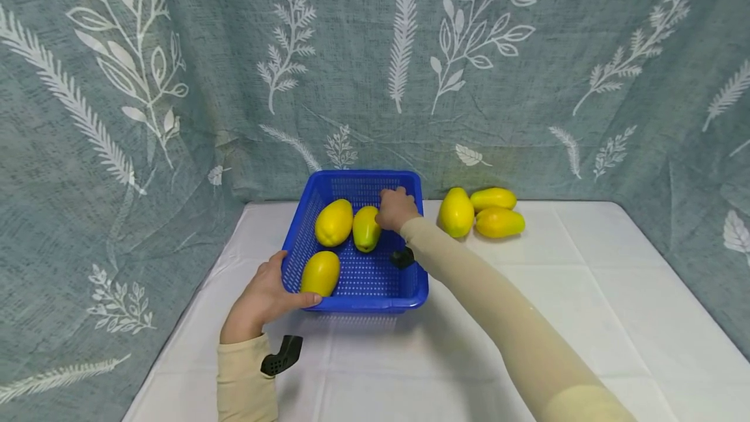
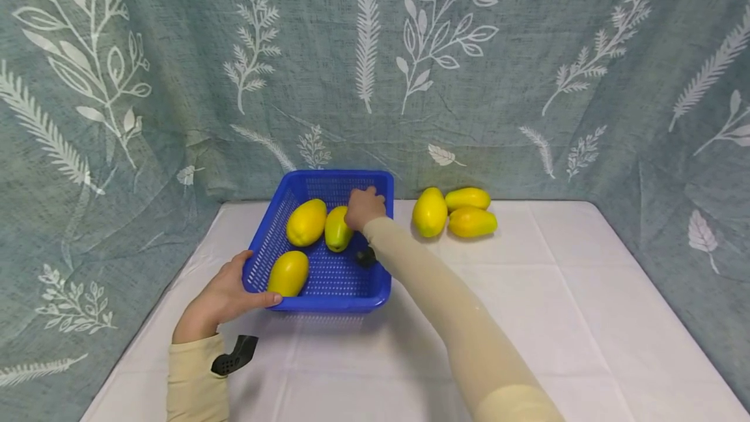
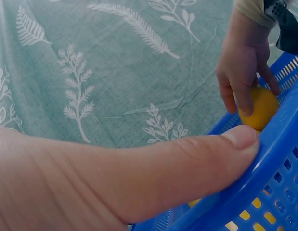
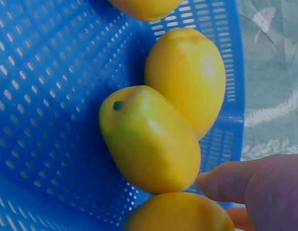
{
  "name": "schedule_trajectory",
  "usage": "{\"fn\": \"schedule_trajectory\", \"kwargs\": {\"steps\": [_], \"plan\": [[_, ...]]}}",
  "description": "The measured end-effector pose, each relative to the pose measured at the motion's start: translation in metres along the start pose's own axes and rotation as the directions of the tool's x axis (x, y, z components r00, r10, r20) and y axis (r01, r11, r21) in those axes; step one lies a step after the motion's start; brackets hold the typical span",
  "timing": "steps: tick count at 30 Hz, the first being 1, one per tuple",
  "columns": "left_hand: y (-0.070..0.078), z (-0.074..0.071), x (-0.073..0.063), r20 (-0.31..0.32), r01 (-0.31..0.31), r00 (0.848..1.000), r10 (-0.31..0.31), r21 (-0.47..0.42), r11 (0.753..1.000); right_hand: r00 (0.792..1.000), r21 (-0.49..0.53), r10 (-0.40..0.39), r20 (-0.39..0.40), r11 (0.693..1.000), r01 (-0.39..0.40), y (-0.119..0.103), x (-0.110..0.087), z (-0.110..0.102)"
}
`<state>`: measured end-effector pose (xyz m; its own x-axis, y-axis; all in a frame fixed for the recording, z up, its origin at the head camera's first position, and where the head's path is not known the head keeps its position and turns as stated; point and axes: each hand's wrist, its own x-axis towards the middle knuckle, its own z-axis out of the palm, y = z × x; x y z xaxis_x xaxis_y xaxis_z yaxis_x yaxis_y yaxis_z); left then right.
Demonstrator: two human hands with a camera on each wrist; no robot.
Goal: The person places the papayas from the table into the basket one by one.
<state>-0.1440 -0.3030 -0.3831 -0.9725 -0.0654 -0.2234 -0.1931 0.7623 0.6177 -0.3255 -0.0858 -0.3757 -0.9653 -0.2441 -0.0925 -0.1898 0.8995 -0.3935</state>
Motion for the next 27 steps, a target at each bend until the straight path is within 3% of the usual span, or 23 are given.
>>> {"fn": "schedule_trajectory", "kwargs": {"steps": [5,10,18,23,27], "plan": [[0.004,0.003,0.0,0.005,-0.005,1.0,0.005,0.008,1.0,1.0,0.003,0.012,-0.007,1.0,-0.012,0.006,-0.004,-0.003],[0.005,0.005,0.001,0.01,-0.006,1.0,0.006,0.015,1.0,0.999,0.042,-0.027,-0.023,0.999,0.028,0.011,-0.009,-0.015],[0.005,0.003,0.002,0.018,-0.005,1.0,0.004,0.025,1.0,0.992,0.185,-0.127,-0.019,0.974,0.128,0.031,-0.018,-0.06],[0.002,-0.001,0.004,0.027,-0.007,1.0,0.006,0.038,0.999,0.999,0.334,-0.024,0.045,0.943,0.008,0.068,-0.027,-0.096],[0.0,-0.003,0.004,0.042,-0.008,0.999,0.006,0.048,0.999,0.995,0.471,0.079,0.064,0.877,-0.1,0.116,-0.033,-0.111]]}}
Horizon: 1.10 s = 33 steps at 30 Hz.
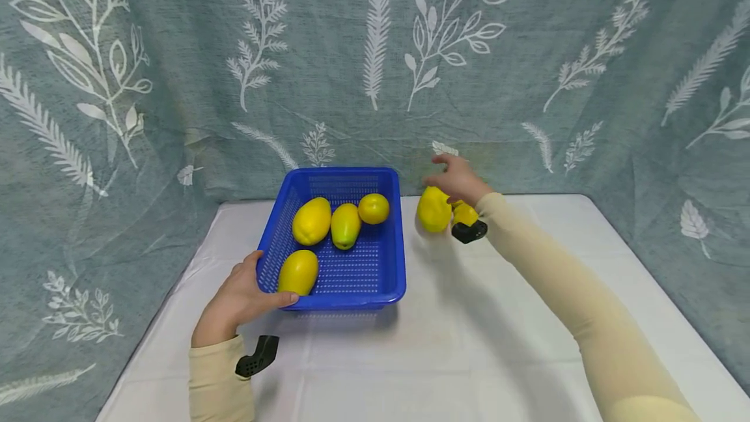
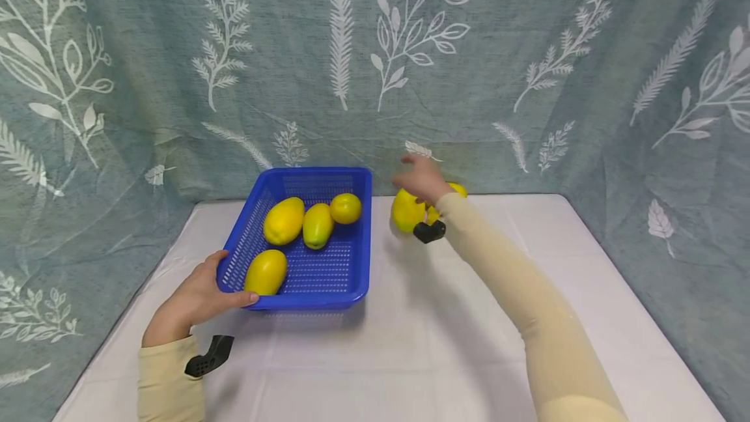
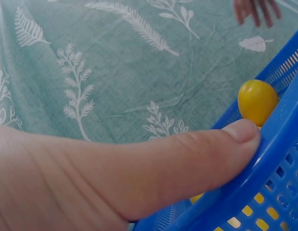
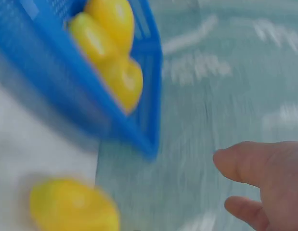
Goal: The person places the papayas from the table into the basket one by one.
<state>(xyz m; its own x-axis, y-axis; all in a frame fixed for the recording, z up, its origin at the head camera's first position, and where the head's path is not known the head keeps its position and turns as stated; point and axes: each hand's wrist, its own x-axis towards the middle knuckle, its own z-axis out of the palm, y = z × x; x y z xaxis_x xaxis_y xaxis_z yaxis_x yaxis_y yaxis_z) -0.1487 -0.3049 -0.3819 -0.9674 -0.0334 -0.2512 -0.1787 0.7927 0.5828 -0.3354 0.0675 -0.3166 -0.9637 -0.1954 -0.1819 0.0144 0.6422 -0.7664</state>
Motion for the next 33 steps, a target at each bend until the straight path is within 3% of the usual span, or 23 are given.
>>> {"fn": "schedule_trajectory", "kwargs": {"steps": [6,14,25,28,33], "plan": [[-0.004,-0.006,-0.001,-0.001,0.001,1.0,-0.001,0.013,1.0,0.993,0.254,0.12,-0.019,0.961,-0.112,0.065,-0.006,-0.039],[-0.01,-0.01,-0.002,-0.002,0.016,1.0,-0.016,0.029,0.999,0.96,0.348,0.274,-0.047,0.906,-0.242,0.125,-0.012,-0.062],[-0.007,-0.006,-0.002,0.0,0.0,1.0,0.0,0.015,1.0,0.935,0.597,0.355,-0.002,0.75,-0.283,0.151,-0.005,-0.046],[-0.005,-0.003,-0.001,-0.004,-0.009,1.0,0.009,0.013,1.0,0.928,0.626,0.371,-0.005,0.725,-0.287,0.153,-0.003,-0.036],[0.002,0.002,0.002,-0.004,-0.006,1.0,0.006,0.003,1.0,0.922,0.65,0.386,-0.034,0.709,-0.272,0.154,-0.003,-0.021]]}}
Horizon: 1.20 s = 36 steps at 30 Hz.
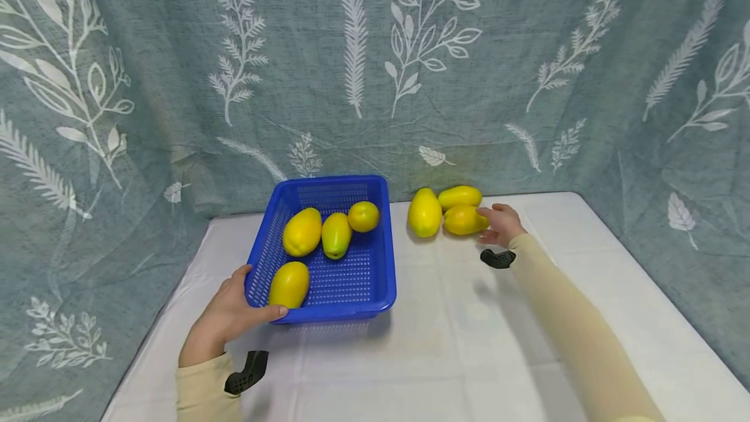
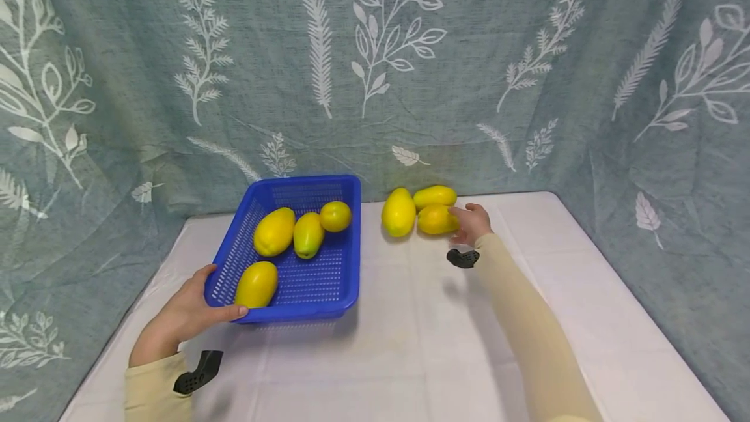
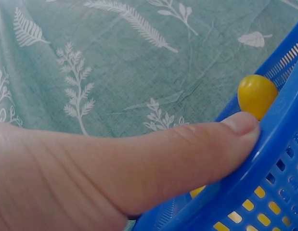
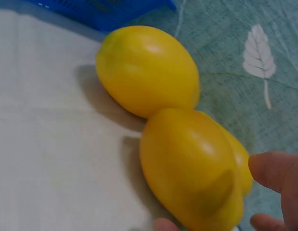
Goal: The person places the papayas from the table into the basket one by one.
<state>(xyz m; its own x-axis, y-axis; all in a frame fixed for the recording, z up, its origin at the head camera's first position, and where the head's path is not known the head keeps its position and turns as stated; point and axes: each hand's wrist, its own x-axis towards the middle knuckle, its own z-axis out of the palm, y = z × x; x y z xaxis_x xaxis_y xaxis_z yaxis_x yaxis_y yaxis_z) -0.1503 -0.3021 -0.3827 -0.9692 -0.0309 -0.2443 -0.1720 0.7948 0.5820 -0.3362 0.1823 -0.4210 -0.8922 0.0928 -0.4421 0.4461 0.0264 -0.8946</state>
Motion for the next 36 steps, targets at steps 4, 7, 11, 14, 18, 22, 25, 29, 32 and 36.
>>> {"fn": "schedule_trajectory", "kwargs": {"steps": [4,7,11,14,18,22,25,29,32,36], "plan": [[0.001,0.003,0.0,0.001,0.009,1.0,-0.009,-0.01,1.0,0.999,0.028,-0.027,-0.025,0.999,0.028,0.006,-0.001,0.011],[0.001,0.005,0.0,0.0,0.008,1.0,-0.008,-0.014,1.0,0.997,0.074,-0.044,-0.063,0.996,0.049,0.008,-0.001,0.017],[0.001,0.006,0.0,0.003,0.01,1.0,-0.01,-0.013,1.0,0.992,0.125,-0.058,-0.116,0.99,0.072,0.009,0.001,0.025],[0.002,0.005,-0.001,0.004,0.009,1.0,-0.009,-0.01,1.0,0.988,0.13,-0.068,-0.142,0.988,0.086,0.01,0.003,0.031],[0.003,0.002,-0.001,0.006,0.008,1.0,-0.008,-0.009,1.0,0.983,0.149,-0.075,-0.169,0.984,0.1,0.011,0.006,0.038],[0.004,0.001,-0.002,0.007,0.013,1.0,-0.013,-0.014,1.0,0.977,0.194,-0.065,-0.204,0.975,0.105,0.014,0.011,0.043],[0.004,0.001,-0.002,0.003,0.015,1.0,-0.015,-0.019,1.0,0.97,0.215,-0.065,-0.235,0.97,0.117,0.017,0.016,0.046],[0.003,0.0,-0.003,-0.005,0.02,1.0,-0.02,-0.021,1.0,0.958,0.211,-0.064,-0.279,0.969,0.126,0.019,0.022,0.049],[0.002,-0.001,-0.003,-0.008,0.022,1.0,-0.022,-0.019,1.0,0.953,0.204,-0.055,-0.297,0.972,0.119,0.02,0.024,0.053],[0.0,-0.001,-0.003,-0.006,0.017,1.0,-0.017,-0.023,1.0,0.947,0.221,-0.055,-0.318,0.966,0.131,0.021,0.023,0.058]]}}
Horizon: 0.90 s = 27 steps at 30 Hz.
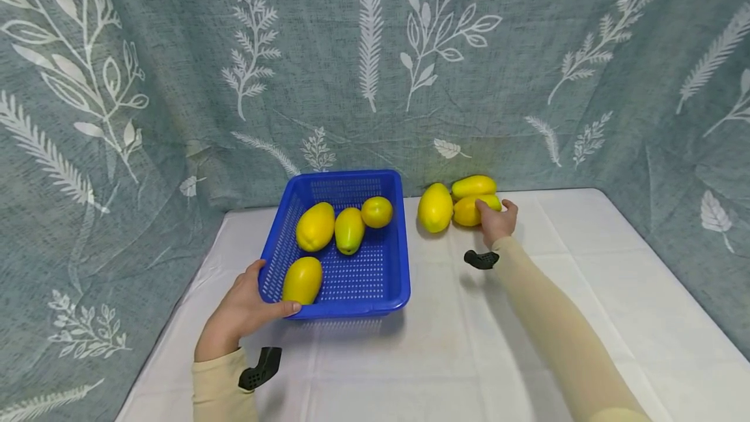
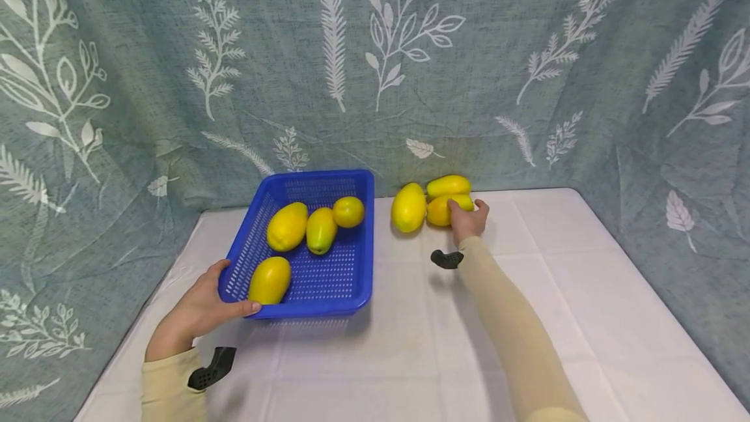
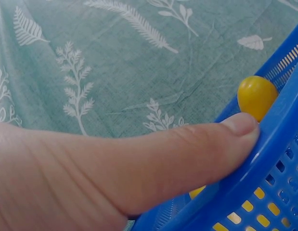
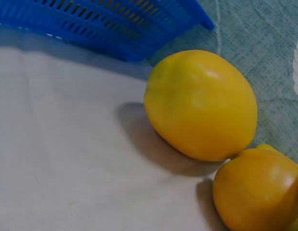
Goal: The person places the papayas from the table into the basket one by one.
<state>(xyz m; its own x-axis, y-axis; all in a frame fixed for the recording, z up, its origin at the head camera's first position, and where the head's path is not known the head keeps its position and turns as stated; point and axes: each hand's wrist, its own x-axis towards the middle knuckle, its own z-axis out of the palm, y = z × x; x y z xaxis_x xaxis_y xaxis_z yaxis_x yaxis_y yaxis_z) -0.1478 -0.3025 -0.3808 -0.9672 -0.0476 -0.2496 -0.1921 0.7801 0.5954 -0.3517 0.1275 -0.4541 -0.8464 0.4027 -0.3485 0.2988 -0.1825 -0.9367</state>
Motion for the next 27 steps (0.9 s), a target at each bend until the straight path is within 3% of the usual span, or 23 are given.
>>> {"fn": "schedule_trajectory", "kwargs": {"steps": [8,15,20,27], "plan": [[0.0,0.001,0.0,-0.004,-0.001,1.0,0.0,-0.009,1.0,0.994,-0.005,-0.063,-0.087,0.998,0.063,0.005,-0.009,0.007],[0.0,0.0,-0.001,-0.001,-0.005,1.0,0.005,-0.007,1.0,0.977,-0.024,-0.158,-0.144,0.988,0.156,0.009,-0.01,0.011],[0.002,0.0,-0.001,-0.002,-0.006,1.0,0.006,-0.002,1.0,0.973,-0.054,-0.186,-0.139,0.982,0.18,0.008,-0.009,0.01],[0.001,0.001,-0.001,-0.003,-0.001,1.0,0.001,-0.01,1.0,0.982,-0.095,-0.157,-0.103,0.984,0.148,0.005,-0.01,0.009]]}}
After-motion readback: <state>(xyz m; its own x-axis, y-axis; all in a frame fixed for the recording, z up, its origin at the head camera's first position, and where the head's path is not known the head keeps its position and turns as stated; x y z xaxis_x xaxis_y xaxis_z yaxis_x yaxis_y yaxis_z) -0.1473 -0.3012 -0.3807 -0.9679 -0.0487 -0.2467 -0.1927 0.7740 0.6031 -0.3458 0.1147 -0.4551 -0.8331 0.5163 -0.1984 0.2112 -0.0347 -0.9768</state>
